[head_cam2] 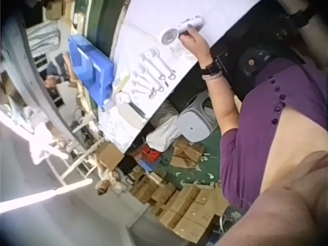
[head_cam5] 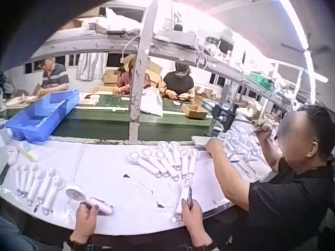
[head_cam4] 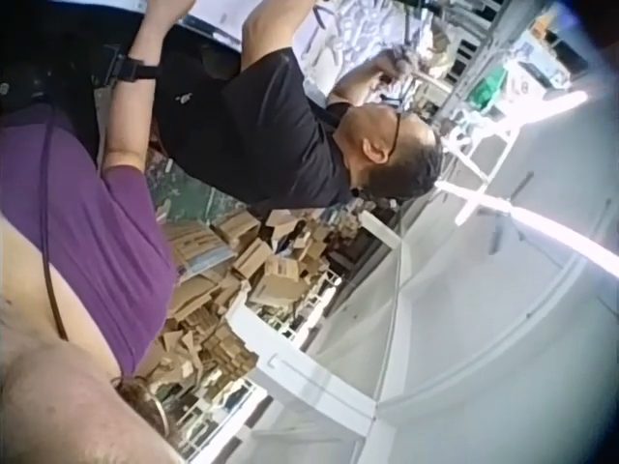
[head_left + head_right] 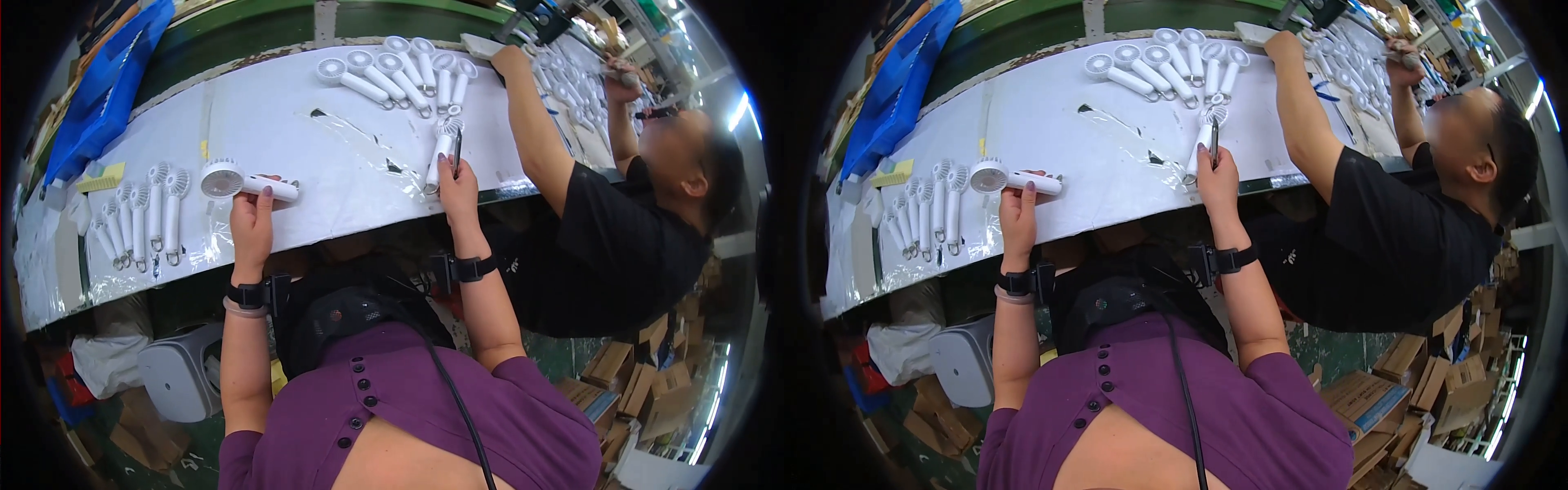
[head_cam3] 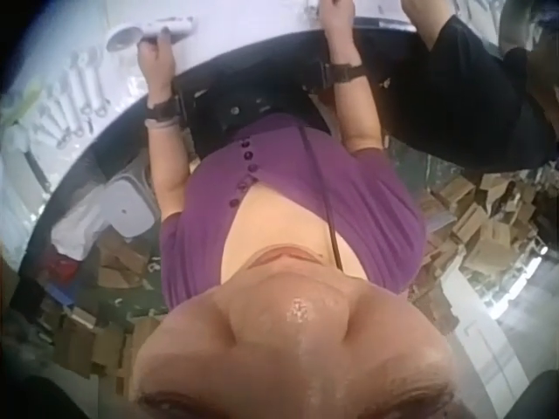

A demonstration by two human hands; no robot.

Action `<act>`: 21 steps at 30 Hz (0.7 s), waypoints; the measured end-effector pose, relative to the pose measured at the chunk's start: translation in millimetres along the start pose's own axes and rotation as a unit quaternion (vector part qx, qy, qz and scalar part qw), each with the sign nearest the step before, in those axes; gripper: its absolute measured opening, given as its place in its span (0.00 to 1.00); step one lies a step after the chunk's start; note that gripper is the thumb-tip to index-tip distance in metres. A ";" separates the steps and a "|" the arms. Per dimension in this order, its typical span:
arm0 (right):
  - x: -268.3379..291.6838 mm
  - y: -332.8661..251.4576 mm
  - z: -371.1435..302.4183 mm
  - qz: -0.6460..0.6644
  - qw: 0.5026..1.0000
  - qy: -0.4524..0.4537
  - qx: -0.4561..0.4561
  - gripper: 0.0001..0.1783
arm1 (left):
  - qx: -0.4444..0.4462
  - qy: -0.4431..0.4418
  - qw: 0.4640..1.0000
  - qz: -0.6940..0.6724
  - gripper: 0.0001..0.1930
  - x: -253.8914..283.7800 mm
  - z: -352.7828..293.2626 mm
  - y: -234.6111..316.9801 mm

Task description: Assembling the internal and external components of small handheld electric fans at a factory workstation.

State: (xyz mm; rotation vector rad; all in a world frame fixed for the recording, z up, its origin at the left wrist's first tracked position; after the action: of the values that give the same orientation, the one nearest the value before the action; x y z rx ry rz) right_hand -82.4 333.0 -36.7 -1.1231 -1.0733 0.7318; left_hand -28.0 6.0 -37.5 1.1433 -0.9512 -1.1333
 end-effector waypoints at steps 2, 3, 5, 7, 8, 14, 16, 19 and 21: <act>6.6 1.3 3.6 -0.009 1.000 0.002 -0.008 0.15 | -0.001 -0.001 1.000 -0.011 0.12 1.1 0.7 -2.4; 7.9 -2.5 5.7 -0.015 1.000 -0.003 -0.012 0.15 | -0.001 0.000 1.000 -0.017 0.13 1.6 1.2 -3.1; 9.9 -1.0 4.4 -0.024 1.000 -0.004 -0.017 0.15 | -0.002 -0.010 1.000 -0.003 0.13 1.7 2.2 -2.8; 11.4 -6.0 -2.1 -0.193 0.959 0.109 0.175 0.15 | -0.006 -0.018 0.999 0.029 0.13 2.0 2.4 -2.2; 10.1 -11.2 -7.0 -0.273 0.910 0.161 0.268 0.15 | -0.006 -0.017 0.999 0.028 0.13 2.2 2.1 -2.4; 2.7 -37.3 -30.3 -0.261 0.916 0.089 0.292 0.13 | -0.006 -0.014 1.000 -0.008 0.13 4.4 -0.8 -5.3; -0.9 -42.5 -38.2 -0.263 0.945 -0.005 0.196 0.11 | -0.010 -0.008 1.000 -0.012 0.13 6.0 -0.1 -4.9; -0.6 -32.9 -39.9 -0.275 0.943 -0.007 0.190 0.10 | -0.014 -0.026 0.999 -0.016 0.14 2.9 -3.2 -3.0; -2.2 -26.7 -35.6 -0.277 0.943 -0.015 0.186 0.09 | -0.015 -0.015 0.999 -0.034 0.14 3.5 -3.4 -2.5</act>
State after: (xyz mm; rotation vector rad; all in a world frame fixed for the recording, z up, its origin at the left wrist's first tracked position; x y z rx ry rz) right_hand -51.0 310.8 -14.2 -0.4499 -1.1471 0.4705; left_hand -24.5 3.1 -40.6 1.1442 -0.9209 -1.2186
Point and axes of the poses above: each hand's wrist, its own z-axis towards the middle knuckle, its own x-axis out of the back of the hand, y = z × x, the point moved 2 cm from there along z, towards the middle knuckle, and after that the axes turned 4 degrees about x, right-handed, at the moved point
